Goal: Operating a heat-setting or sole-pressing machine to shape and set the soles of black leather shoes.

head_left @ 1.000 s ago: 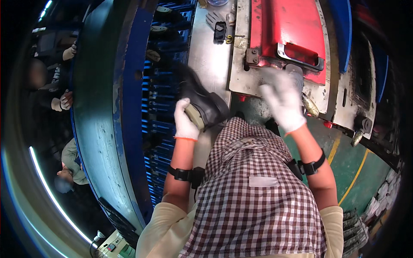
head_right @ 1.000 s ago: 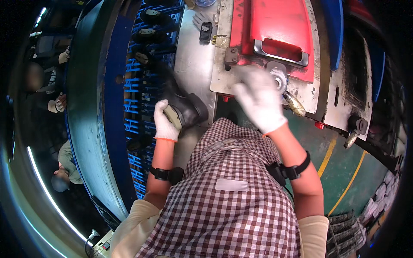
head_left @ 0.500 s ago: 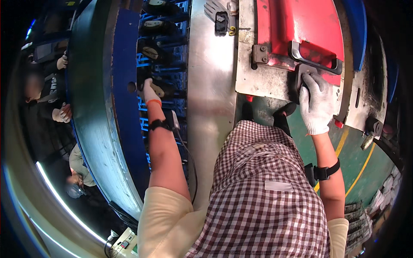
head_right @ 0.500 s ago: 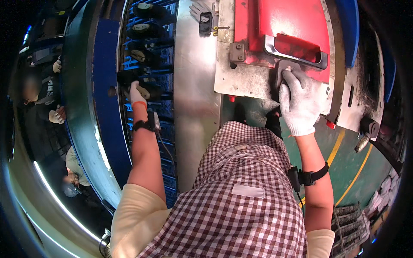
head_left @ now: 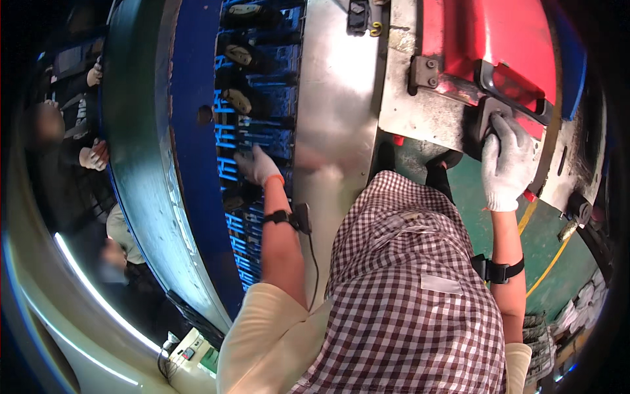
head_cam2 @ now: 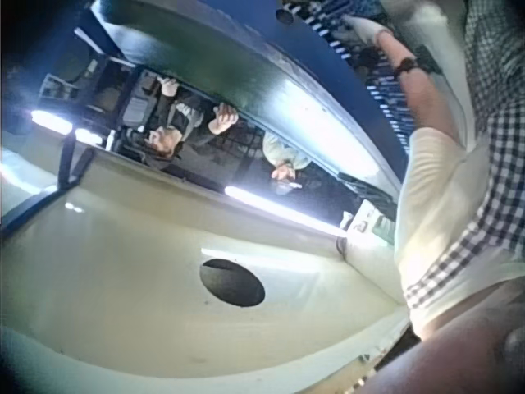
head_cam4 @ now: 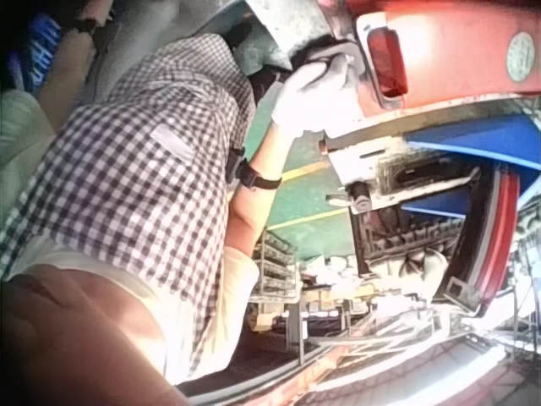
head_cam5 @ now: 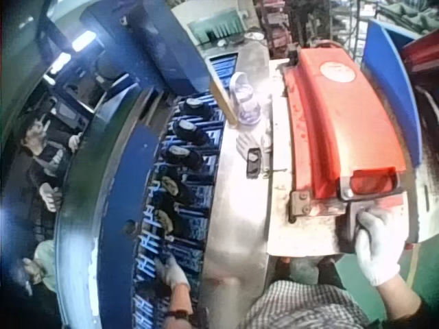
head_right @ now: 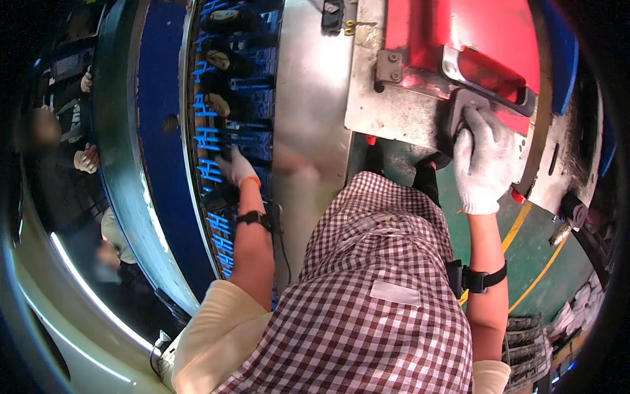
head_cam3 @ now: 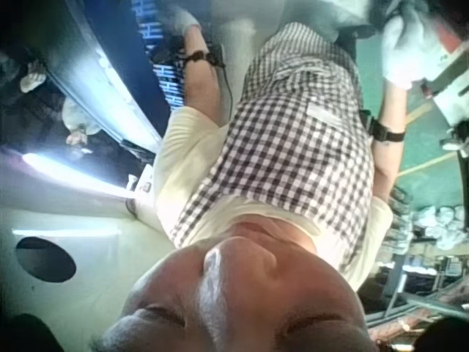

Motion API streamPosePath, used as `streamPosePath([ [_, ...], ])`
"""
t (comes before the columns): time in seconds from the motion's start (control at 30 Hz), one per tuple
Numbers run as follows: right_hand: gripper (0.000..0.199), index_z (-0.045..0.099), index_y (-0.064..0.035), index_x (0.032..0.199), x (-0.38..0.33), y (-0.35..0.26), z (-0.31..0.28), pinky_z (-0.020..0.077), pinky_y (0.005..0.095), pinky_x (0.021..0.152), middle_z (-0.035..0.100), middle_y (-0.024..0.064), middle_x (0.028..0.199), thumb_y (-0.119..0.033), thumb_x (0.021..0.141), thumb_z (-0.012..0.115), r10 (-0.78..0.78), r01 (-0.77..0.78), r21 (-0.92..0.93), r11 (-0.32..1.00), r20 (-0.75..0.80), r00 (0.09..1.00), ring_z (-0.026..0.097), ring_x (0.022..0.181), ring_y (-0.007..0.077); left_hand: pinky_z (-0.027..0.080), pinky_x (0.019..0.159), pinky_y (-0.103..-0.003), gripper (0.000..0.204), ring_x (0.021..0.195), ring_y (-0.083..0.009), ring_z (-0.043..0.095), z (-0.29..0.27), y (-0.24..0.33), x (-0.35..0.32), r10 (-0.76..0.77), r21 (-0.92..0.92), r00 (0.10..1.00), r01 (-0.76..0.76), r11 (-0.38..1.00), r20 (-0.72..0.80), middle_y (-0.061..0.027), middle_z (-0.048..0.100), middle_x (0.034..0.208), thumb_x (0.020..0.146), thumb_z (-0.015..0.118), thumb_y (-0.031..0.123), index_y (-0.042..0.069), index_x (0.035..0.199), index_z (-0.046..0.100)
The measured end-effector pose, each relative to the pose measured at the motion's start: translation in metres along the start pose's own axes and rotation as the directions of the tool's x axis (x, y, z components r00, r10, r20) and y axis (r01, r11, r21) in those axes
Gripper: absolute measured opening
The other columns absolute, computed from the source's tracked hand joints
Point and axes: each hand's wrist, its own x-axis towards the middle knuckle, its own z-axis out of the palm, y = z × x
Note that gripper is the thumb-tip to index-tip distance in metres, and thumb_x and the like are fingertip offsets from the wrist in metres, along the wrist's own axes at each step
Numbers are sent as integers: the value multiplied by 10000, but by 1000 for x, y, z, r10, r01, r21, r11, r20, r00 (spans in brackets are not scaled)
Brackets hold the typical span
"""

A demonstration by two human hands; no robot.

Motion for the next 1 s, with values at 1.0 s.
streamPosePath([
  [1.0, 249, 733, -115, 1145, 1, 7, 4, 505, 432, 959, 709, 121, 1165, -135, 903, 679, -50, 51, 20, 998, -56, 997, 670, 1067, 302, 441, 1133, -516, 728, 1335, -370, 509, -106, -36, -138, -256, -606, 689, 722, 335, 679, -168, 524, 1450, 820, 742, 361, 61, 1431, 484],
])
